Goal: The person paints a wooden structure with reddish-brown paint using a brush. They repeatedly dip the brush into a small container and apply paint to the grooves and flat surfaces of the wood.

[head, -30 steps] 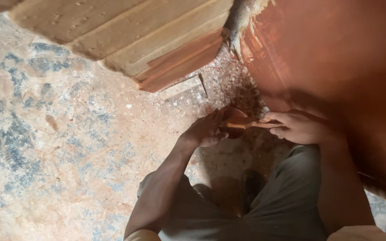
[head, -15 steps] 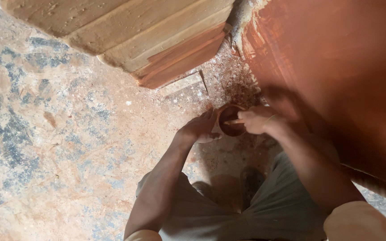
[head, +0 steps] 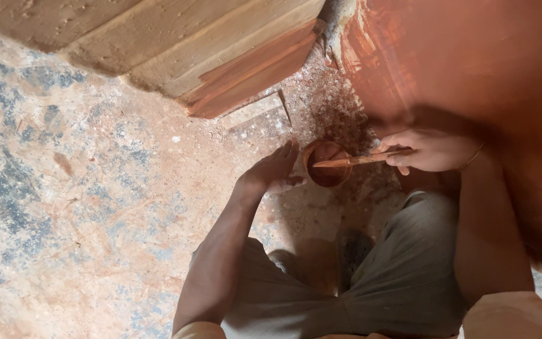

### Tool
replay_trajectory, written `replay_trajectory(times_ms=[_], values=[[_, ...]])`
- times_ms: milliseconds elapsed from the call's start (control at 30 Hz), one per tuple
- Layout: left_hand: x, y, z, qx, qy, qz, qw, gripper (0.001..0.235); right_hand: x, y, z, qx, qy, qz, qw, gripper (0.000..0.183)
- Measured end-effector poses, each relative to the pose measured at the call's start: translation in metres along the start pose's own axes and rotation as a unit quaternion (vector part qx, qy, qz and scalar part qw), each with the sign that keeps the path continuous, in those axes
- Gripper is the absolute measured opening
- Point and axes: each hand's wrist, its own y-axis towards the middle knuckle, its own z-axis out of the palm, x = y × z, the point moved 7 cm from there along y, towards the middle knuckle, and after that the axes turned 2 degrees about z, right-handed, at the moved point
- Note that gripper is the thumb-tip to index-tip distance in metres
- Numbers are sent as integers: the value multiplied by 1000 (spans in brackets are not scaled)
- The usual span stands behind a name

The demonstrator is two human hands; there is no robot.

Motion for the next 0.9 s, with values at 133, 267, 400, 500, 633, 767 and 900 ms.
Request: replay_trajectory(times_ms=[133, 267, 400, 500, 633, 767, 900], values=[[-2, 1, -3, -6, 6, -1, 1000, 102, -22, 18, 20, -14, 145, -50, 988, 51], [-2, 3, -2, 3, 8, -3, 1000, 103, -52, 32, 42, 34, 227, -38, 972, 46], [-4, 4, -5, 4, 3, -11, 1000, 100, -61, 40, 44, 2, 215, -41, 976, 46], [-7, 5, -5, 6, 2, -9, 1000, 101, -66, 44, 50, 2, 206, 61, 977, 40], [-7, 7, -4, 18, 3, -25, 1000, 100, -48, 41, 41, -23, 223, 61, 973, 37], [-7, 11, -5, 16, 9, -20, 1000, 101, -39, 34, 29, -7, 134, 101, 986, 39], [-3, 16, -2, 18, 7, -28, 999, 101, -30, 34, 25, -13, 160, 36, 986, 38]])
